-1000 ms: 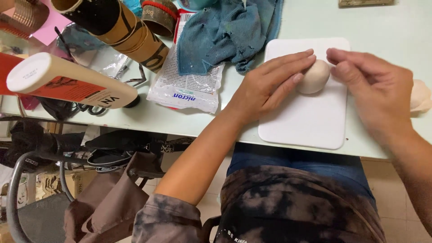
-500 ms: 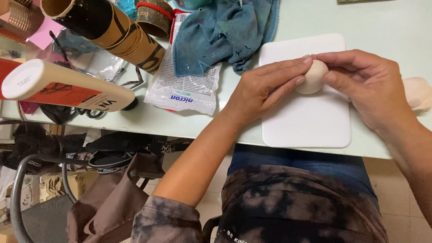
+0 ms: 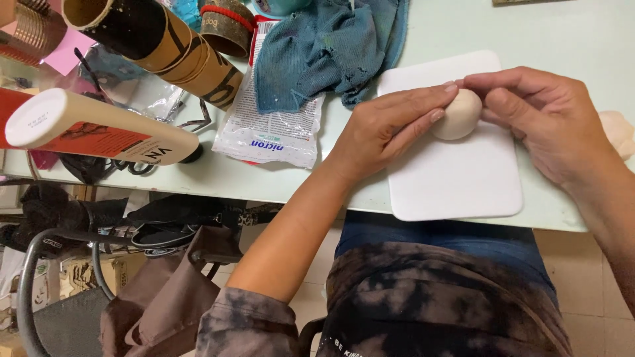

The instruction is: Smoothing and shaping small pieces of clay into oval shapes using hands on a flat surface.

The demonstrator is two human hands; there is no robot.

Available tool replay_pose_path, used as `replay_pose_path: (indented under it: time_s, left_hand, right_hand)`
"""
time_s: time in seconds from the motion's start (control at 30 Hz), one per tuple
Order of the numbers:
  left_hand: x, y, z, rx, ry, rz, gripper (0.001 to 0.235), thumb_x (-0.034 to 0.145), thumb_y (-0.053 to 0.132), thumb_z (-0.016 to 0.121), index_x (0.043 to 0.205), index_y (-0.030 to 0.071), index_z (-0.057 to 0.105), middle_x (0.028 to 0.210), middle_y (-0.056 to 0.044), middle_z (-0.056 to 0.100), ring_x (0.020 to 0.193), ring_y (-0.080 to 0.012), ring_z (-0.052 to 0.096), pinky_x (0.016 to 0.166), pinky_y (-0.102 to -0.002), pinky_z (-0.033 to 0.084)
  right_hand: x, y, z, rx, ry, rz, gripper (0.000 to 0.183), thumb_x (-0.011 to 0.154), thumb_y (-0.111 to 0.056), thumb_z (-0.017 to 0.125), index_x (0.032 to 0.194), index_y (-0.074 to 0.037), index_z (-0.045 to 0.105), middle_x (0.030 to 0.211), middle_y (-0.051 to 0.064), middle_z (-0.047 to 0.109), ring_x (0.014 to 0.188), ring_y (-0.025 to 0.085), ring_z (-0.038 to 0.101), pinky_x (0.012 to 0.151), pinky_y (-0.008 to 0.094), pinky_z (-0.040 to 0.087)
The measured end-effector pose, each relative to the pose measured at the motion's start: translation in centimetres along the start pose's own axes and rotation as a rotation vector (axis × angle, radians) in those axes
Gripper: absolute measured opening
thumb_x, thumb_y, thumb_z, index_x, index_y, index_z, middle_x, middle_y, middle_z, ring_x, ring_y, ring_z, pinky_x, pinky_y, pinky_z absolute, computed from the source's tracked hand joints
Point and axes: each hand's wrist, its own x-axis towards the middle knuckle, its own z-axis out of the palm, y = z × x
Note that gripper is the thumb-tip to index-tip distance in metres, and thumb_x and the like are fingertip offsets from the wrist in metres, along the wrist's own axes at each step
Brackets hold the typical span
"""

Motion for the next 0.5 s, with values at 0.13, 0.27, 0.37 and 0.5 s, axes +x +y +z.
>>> replay_pose_path:
  time_s: [0.13, 0.27, 0.37, 0.5]
  left_hand:
    - [-0.10, -0.14, 0.00, 0.020, -0.033, -0.012, 0.028, 0.098, 0.009, 0.054, 0.125, 0.009, 0.049, 0.128, -0.007, 0.054, 0.122, -0.0225, 0.058, 0.113, -0.031, 0.047]
    - [-0.10, -0.10, 0.09, -0.005, -0.022, -0.010, 0.028, 0.098, 0.008, 0.055, 0.125, 0.009, 0.049, 0.128, -0.007, 0.055, 0.122, -0.0220, 0.059, 0.112, -0.030, 0.048]
    - [-0.04, -0.11, 0.13, -0.015, -0.024, -0.027, 0.028, 0.097, 0.008, 0.055, 0.125, 0.009, 0.050, 0.127, -0.008, 0.055, 0.121, -0.0218, 0.059, 0.112, -0.031, 0.047]
    - [-0.01, -0.13, 0.13, -0.026, -0.023, -0.036, 0.027, 0.097, 0.009, 0.055, 0.123, 0.008, 0.051, 0.126, -0.007, 0.056, 0.119, -0.0219, 0.060, 0.110, -0.031, 0.049]
  right_hand:
    - [-0.14, 0.34, -0.06, -0.071, -0.007, -0.054, 0.034, 0.077, -0.004, 0.060, 0.111, 0.000, 0.054, 0.112, 0.012, 0.059, 0.106, 0.018, 0.057, 0.100, 0.025, 0.047]
    - [-0.11, 0.41, 0.06, -0.070, 0.027, -0.054, 0.033, 0.076, -0.005, 0.062, 0.108, -0.001, 0.056, 0.111, 0.012, 0.060, 0.103, 0.017, 0.059, 0.096, 0.024, 0.050]
    - [-0.12, 0.45, -0.12, -0.081, 0.028, -0.053, 0.032, 0.078, -0.006, 0.062, 0.108, -0.001, 0.057, 0.110, 0.012, 0.061, 0.103, 0.017, 0.059, 0.095, 0.023, 0.049]
    - [-0.21, 0.09, -0.23, -0.073, -0.025, -0.014, 0.033, 0.080, -0.005, 0.056, 0.113, -0.001, 0.054, 0.113, 0.011, 0.059, 0.107, 0.017, 0.055, 0.098, 0.025, 0.046]
